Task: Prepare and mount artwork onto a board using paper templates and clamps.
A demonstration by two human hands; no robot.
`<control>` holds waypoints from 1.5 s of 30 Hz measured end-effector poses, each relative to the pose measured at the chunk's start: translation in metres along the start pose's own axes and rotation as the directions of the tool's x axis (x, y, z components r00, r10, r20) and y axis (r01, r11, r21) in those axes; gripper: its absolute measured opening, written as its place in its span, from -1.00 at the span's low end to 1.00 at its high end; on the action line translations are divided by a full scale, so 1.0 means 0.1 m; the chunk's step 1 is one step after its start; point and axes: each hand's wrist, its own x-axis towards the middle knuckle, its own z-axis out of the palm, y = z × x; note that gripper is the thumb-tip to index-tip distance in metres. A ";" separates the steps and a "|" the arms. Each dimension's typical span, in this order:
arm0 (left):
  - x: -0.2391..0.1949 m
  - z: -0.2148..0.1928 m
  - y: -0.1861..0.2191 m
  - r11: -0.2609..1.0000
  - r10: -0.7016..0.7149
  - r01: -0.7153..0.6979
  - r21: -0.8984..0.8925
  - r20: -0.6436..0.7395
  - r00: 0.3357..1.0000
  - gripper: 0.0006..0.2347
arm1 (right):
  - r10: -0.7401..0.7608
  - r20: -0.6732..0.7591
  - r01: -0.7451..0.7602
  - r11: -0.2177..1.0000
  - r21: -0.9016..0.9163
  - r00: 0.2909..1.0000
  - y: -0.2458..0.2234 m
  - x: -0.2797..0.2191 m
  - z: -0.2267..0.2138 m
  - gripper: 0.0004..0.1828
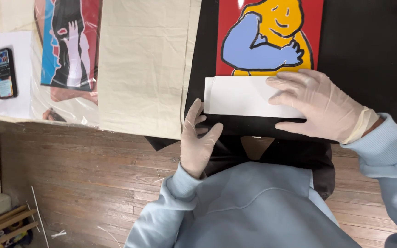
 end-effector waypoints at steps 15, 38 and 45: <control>-0.41 0.21 -0.12 0.763 -0.404 0.338 -0.551 0.001 0.915 -0.39 | -0.101 0.057 0.100 0.995 0.023 0.993 0.12 -0.05 0.00 -0.32; -0.19 0.77 -0.06 0.307 -0.635 0.612 -0.729 0.322 0.702 -0.58 | -0.117 0.107 0.113 0.993 0.047 0.987 -0.05 0.00 -0.06 -0.30; -0.26 0.79 -0.13 0.259 -0.600 0.579 -0.773 0.342 0.724 -0.58 | -0.077 0.188 0.077 0.997 0.008 0.979 -0.13 0.01 -0.04 -0.25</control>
